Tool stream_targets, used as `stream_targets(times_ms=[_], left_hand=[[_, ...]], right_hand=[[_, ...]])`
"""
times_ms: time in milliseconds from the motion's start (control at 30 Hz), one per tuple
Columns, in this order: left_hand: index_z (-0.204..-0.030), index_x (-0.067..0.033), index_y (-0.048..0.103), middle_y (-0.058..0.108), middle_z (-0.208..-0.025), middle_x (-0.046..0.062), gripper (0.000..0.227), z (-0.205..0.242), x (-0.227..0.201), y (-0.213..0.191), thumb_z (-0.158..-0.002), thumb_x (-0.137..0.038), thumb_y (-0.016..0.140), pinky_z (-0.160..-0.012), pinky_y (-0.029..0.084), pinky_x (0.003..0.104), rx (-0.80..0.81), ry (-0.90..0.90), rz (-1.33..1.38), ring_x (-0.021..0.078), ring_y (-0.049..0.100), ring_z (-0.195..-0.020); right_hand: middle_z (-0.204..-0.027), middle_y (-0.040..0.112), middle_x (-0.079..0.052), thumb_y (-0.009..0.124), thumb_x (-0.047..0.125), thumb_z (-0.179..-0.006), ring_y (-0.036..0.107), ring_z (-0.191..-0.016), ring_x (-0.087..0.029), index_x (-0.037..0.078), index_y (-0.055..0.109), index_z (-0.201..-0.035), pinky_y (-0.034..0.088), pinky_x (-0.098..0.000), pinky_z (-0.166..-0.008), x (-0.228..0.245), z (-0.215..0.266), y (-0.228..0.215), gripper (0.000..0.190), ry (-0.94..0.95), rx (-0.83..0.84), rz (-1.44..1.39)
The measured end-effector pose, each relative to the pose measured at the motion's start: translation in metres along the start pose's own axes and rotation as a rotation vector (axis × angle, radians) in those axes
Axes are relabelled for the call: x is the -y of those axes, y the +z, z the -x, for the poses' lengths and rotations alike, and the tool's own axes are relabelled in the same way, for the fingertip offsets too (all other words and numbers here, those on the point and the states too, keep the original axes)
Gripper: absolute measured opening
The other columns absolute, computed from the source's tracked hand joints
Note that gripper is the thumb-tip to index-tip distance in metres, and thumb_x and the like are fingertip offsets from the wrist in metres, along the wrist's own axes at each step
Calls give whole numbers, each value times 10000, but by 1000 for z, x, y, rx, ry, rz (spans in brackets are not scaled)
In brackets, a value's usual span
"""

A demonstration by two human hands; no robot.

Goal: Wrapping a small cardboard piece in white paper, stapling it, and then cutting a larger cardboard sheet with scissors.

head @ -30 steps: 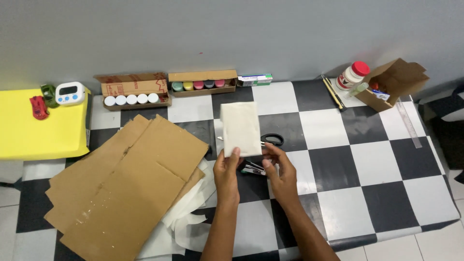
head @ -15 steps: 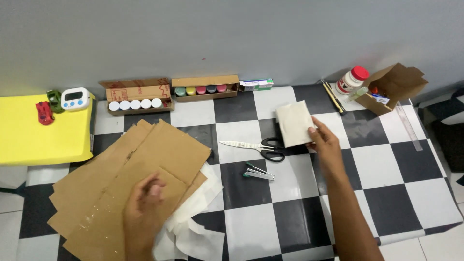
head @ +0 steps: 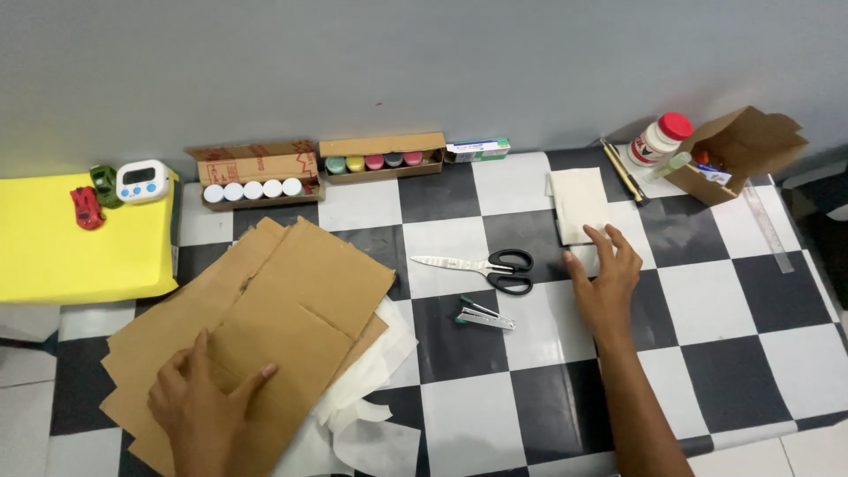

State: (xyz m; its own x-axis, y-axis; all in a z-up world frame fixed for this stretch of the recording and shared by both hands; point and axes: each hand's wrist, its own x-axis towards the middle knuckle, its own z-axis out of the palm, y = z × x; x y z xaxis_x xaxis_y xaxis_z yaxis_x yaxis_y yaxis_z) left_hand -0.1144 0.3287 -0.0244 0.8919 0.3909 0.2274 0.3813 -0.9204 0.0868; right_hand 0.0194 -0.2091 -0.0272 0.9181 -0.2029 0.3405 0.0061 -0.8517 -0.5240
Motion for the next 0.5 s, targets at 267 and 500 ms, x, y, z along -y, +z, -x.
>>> stream_targets(times_ms=[267,500], left_hand=[[-1329,-128,657,513,-1329,179,773,-37,-50,-84,-715,-570,816,-1164,322,497,384,-411,351,385,471,-1312],[-1084,-141,686,754,-1038,208,476,-43,-76,-126,-909,-584,662,-887,469,545,424,-424,311,497,644,-1005]], right_hand=[[-1626,357,-182,664,411,-954,272,-1477,-407,278,641,-1376,228,-687,-1044,31,1,5,442,64,116,104],[-1561,472,-152,691,257,-979,417,-1429,-367,154,649,-1338,338,-542,-1166,61,22,4,376,-266,81,-125]])
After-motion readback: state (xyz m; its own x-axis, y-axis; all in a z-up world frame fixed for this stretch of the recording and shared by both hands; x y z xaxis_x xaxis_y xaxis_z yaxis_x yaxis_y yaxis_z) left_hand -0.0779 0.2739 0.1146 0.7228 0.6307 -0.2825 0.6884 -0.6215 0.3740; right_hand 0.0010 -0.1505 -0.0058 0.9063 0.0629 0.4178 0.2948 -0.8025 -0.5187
